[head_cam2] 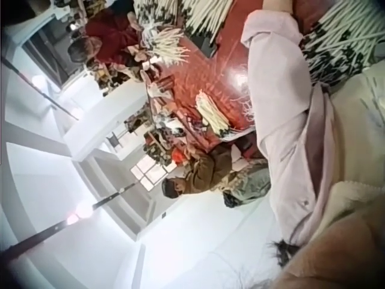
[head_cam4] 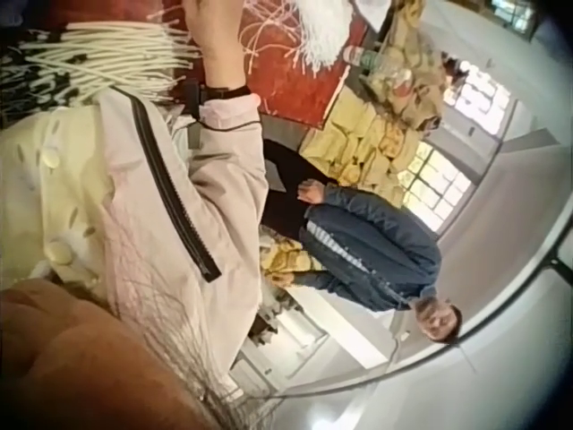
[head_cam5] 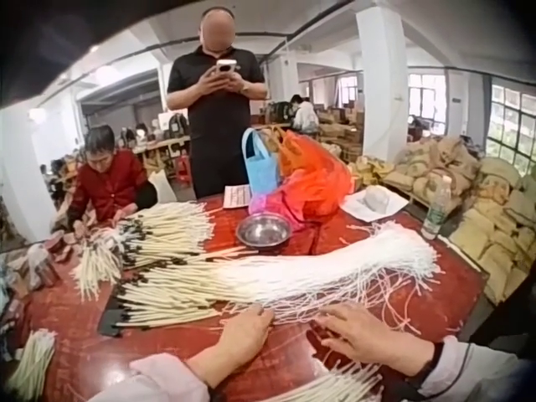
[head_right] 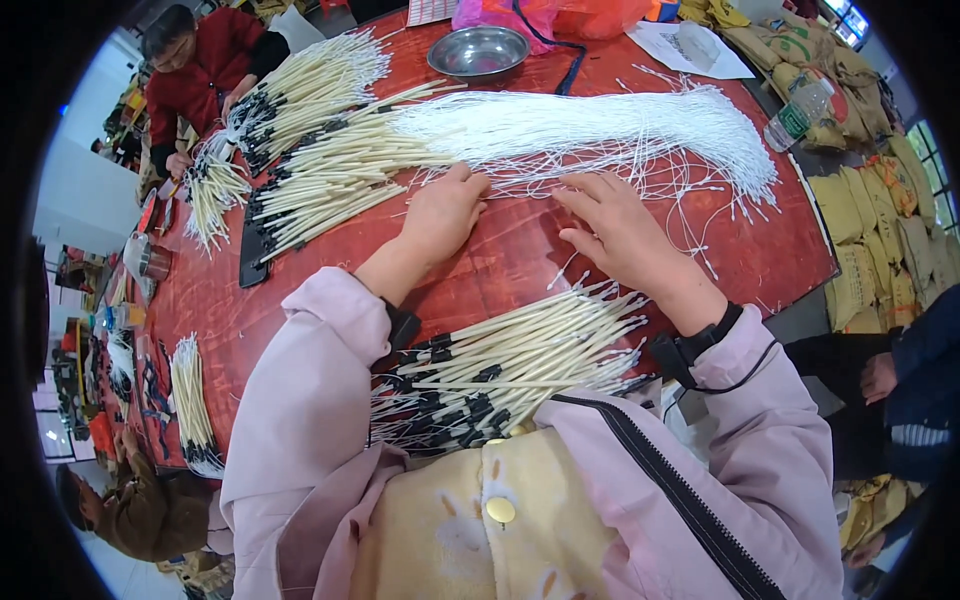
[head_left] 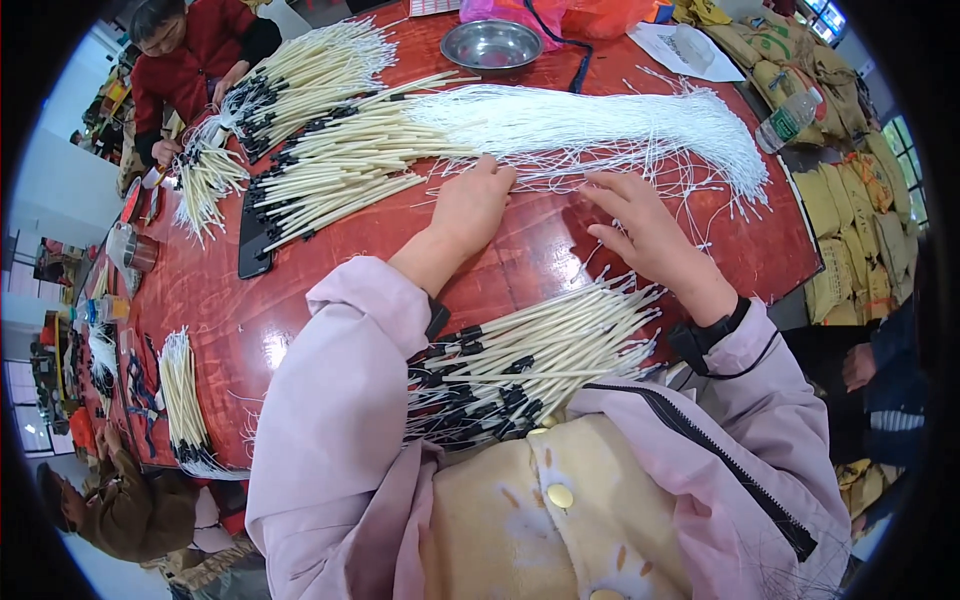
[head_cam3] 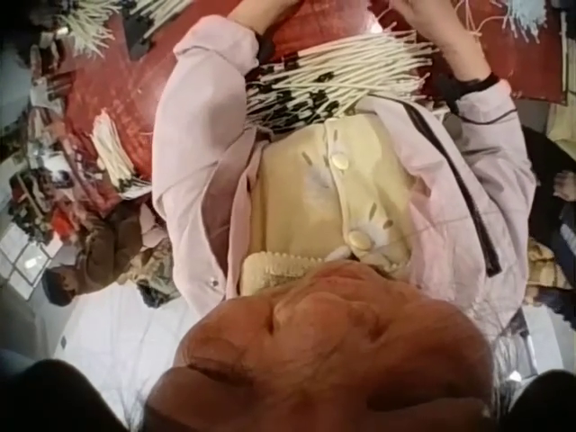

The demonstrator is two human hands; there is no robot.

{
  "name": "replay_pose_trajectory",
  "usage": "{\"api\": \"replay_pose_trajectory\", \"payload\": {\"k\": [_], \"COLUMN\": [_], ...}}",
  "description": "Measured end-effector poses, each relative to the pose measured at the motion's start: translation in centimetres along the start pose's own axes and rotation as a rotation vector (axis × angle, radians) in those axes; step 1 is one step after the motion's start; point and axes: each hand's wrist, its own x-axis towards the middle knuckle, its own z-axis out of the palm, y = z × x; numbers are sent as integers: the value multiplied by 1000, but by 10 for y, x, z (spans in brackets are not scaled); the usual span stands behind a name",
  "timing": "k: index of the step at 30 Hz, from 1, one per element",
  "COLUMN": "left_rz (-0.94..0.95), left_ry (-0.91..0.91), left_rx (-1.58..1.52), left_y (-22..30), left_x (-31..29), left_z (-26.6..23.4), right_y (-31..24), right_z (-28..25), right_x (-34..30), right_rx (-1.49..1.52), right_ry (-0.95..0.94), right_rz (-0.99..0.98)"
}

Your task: The person picks up a white string and a wooden stick, threads the string through the stick, and places the assembled piece onto a pile on the table.

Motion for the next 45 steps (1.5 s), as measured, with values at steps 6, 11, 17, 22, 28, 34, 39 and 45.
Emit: {"api": "replay_pose_trajectory", "payload": {"k": [6,11,17,22,28,34,39,45], "left_rz": [157,224,-9,-45,-64,-209,-277,-361], "left_ry": [102,158,-142,-77,-17,-83,-20,53], "left_rx": [60,72,81,-40,-210,-341,-412,-158], "left_y": [-2,11,3,1,-46,-91,-116,-84], "left_x": [2,-29,-82,-90,-83,-53,-39,-27], "left_z": [5,-24,-36,-40,-51,-69,-49,-53], "right_y": [-11,-11,-25,-42,-44,-44,-43,-43], "right_z": [6,6,16,27,22,22,25,21], "right_x": [6,6,8,9,15,12,10,13], "right_rx": [-1,6,13,-69,-103,-103,-90,-77], "right_ry": [-58,-49,-150,-304,-370,-374,-362,-393], "right_rz": [-46,-64,-62,-131,-159,-155,-153,-136]}}
